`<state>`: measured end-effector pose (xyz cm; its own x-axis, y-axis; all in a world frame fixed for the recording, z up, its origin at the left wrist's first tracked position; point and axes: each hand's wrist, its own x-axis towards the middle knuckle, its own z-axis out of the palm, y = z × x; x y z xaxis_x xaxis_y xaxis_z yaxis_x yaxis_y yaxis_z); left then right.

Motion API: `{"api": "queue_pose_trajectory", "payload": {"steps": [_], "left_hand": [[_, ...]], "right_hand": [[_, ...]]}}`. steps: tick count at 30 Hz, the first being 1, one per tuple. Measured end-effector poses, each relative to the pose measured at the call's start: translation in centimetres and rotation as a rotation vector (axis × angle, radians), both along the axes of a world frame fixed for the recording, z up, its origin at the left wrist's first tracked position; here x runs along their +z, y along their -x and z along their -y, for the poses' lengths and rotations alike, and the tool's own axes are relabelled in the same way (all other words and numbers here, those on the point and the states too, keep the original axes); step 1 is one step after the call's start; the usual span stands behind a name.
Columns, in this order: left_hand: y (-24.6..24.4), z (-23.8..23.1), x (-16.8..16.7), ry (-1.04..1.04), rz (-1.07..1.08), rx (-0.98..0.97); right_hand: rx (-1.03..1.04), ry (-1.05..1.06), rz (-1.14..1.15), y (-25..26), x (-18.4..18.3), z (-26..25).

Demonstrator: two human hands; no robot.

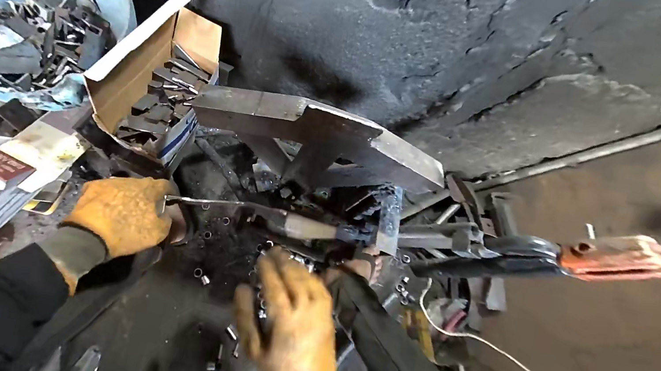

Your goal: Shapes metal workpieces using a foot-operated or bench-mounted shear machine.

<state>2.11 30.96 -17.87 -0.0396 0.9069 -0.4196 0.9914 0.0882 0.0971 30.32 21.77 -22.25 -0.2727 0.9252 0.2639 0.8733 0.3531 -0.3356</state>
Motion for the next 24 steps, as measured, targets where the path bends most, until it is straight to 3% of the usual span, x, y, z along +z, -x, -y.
{"api": "queue_pose_trajectory", "payload": {"steps": [3,4,5,7,9,12,13,16,19,21,24], "left_hand": [[-1.7,2.0,0.7,0.189,0.433,0.044],[-2.9,3.6,0.6,0.314,0.588,0.046],[-4.2,5.1,0.4,0.405,0.645,0.023],[-6.7,7.2,0.1,0.430,0.465,-0.120],[-8.2,8.7,0.8,0.200,0.274,-0.340],[-8.5,10.1,1.5,-0.709,0.165,-0.647],[-8.3,9.3,2.1,-0.819,0.143,-0.668],[-6.2,6.4,1.5,-0.592,0.051,-0.500],[-3.8,4.1,-0.5,-0.232,0.035,-0.233],[-2.0,3.8,-2.6,-0.291,0.106,-0.177],[0.6,2.8,-5.4,-0.437,0.201,-0.158]], "right_hand": [[-0.078,0.596,-0.576,2.4,1.6,0.5],[-0.123,0.706,-0.769,3.2,2.2,-0.2],[-0.161,0.749,-0.952,3.8,2.6,-0.8],[-0.159,0.746,-1.172,3.9,3.2,-1.5],[-0.166,0.740,-0.924,2.2,3.7,-1.7],[-0.157,0.631,-0.380,-0.4,3.4,-2.7],[-0.109,0.590,-0.226,-1.1,3.2,-3.1],[0.065,0.497,0.068,-1.6,3.2,-3.9],[0.103,0.130,0.151,-1.7,1.7,-4.5],[-0.003,-0.012,0.243,-2.5,0.8,-5.4],[-0.122,-0.067,0.379,-4.0,-1.3,-6.4]]}}
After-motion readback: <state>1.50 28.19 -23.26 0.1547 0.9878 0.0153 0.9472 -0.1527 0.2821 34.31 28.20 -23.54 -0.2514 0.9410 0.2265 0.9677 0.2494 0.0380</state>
